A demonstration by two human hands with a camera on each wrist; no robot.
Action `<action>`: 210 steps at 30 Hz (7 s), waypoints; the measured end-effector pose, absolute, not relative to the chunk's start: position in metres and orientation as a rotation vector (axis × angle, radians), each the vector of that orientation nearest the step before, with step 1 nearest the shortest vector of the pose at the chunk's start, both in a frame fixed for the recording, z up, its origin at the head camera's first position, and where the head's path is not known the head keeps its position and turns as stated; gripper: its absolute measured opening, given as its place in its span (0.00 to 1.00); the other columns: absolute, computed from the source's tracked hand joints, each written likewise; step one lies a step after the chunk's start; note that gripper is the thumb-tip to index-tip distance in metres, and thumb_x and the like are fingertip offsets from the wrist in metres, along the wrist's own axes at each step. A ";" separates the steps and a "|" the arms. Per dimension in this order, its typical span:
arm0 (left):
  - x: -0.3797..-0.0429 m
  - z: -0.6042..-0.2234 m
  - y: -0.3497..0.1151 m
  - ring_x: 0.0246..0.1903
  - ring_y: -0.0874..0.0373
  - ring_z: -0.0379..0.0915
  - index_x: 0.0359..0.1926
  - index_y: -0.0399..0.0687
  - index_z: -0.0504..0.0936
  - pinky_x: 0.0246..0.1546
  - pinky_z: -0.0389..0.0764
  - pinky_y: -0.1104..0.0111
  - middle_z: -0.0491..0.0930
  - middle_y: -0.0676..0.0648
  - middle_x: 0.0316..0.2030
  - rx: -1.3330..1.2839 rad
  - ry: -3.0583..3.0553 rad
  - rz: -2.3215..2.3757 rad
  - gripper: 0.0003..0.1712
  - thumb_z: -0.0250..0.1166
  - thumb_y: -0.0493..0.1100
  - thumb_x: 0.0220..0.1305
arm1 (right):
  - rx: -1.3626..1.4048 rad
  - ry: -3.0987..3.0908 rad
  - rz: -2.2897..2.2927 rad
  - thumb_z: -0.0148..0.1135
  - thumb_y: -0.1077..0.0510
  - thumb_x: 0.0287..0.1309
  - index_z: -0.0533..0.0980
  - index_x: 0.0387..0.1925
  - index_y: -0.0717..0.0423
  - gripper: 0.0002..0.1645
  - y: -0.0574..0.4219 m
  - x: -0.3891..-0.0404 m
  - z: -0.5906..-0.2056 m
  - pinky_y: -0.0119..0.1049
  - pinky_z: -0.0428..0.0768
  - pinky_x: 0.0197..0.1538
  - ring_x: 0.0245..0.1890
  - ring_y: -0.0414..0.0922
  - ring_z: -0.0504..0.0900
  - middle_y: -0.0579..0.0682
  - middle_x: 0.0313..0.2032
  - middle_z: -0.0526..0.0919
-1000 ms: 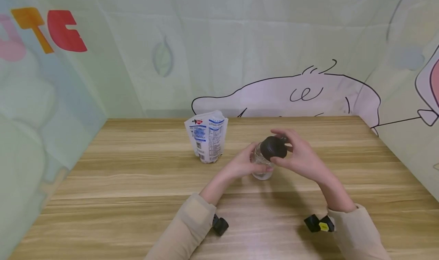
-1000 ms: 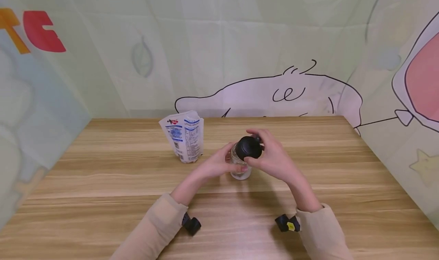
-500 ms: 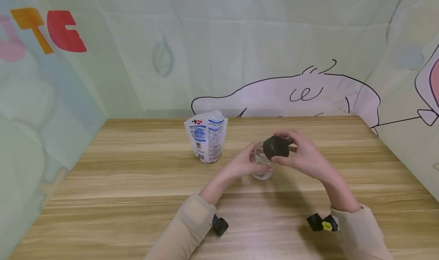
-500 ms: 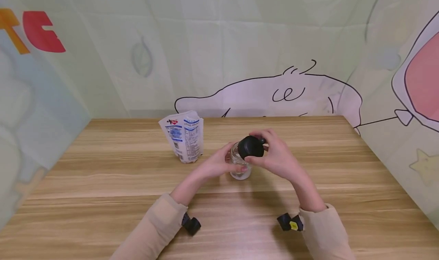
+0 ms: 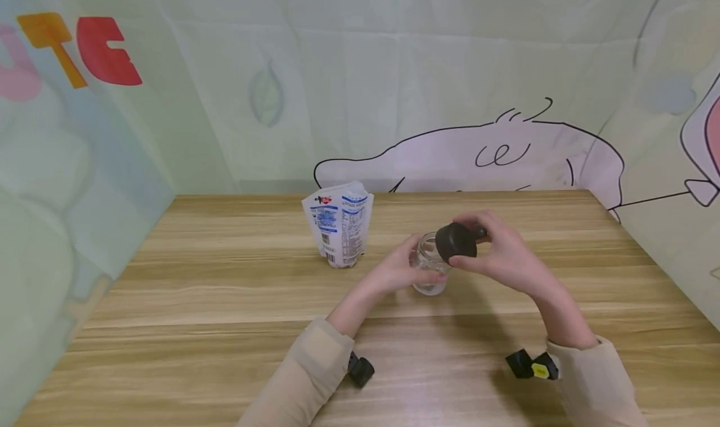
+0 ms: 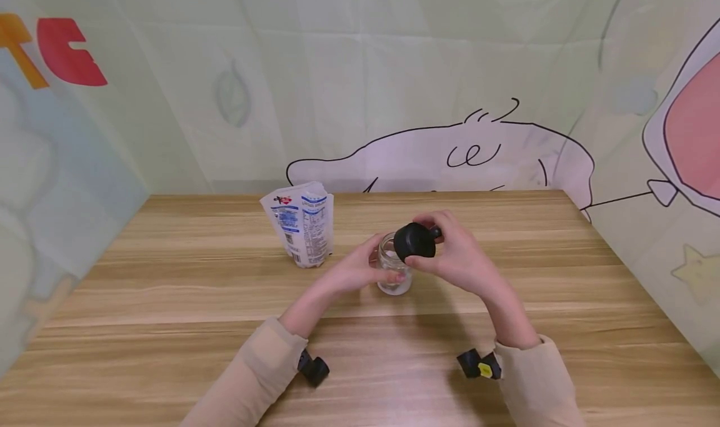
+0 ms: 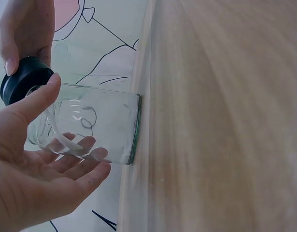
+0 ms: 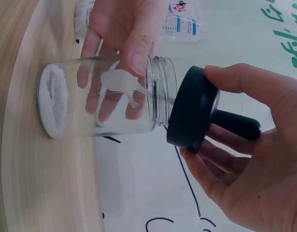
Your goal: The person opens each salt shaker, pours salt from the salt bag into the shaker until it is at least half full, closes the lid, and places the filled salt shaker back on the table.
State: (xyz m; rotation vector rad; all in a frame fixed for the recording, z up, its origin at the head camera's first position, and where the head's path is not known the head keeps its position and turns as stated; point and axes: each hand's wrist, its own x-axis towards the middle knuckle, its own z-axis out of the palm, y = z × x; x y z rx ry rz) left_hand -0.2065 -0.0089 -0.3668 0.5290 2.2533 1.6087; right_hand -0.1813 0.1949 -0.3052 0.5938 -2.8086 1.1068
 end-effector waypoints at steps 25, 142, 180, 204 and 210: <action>-0.206 -0.366 -0.008 0.67 0.46 0.63 0.71 0.51 0.60 0.67 0.62 0.49 0.70 0.42 0.65 0.488 2.286 1.561 0.49 0.74 0.47 0.51 | 0.618 -2.843 1.025 0.74 0.57 0.46 0.70 0.59 0.56 0.36 0.202 -0.181 -0.301 0.49 0.71 0.53 0.49 0.52 0.77 0.56 0.50 0.78; -0.207 -0.368 -0.006 0.69 0.45 0.60 0.72 0.53 0.57 0.69 0.58 0.47 0.67 0.43 0.67 0.482 2.321 1.528 0.52 0.75 0.48 0.50 | 0.735 -3.042 1.069 0.73 0.60 0.44 0.67 0.60 0.61 0.40 0.233 -0.188 -0.313 0.57 0.72 0.57 0.53 0.55 0.76 0.60 0.53 0.78; -0.206 -0.367 -0.006 0.69 0.45 0.60 0.73 0.50 0.56 0.68 0.59 0.46 0.69 0.43 0.66 0.479 2.347 1.503 0.53 0.75 0.49 0.50 | 0.616 -3.059 1.066 0.74 0.62 0.42 0.66 0.58 0.65 0.40 0.245 -0.203 -0.334 0.49 0.71 0.54 0.49 0.53 0.77 0.62 0.47 0.80; -0.207 -0.369 -0.007 0.69 0.45 0.59 0.72 0.52 0.58 0.68 0.59 0.46 0.68 0.43 0.67 0.460 2.348 1.499 0.52 0.75 0.50 0.49 | 0.501 -3.079 1.146 0.74 0.60 0.45 0.62 0.60 0.65 0.43 0.250 -0.211 -0.349 0.54 0.70 0.57 0.54 0.60 0.74 0.68 0.53 0.75; -0.207 -0.369 -0.007 0.70 0.45 0.58 0.72 0.51 0.57 0.69 0.58 0.46 0.67 0.43 0.68 0.468 2.347 1.502 0.53 0.75 0.50 0.50 | 0.491 -3.081 1.184 0.73 0.60 0.46 0.61 0.61 0.66 0.43 0.251 -0.212 -0.352 0.53 0.70 0.56 0.55 0.61 0.73 0.68 0.54 0.74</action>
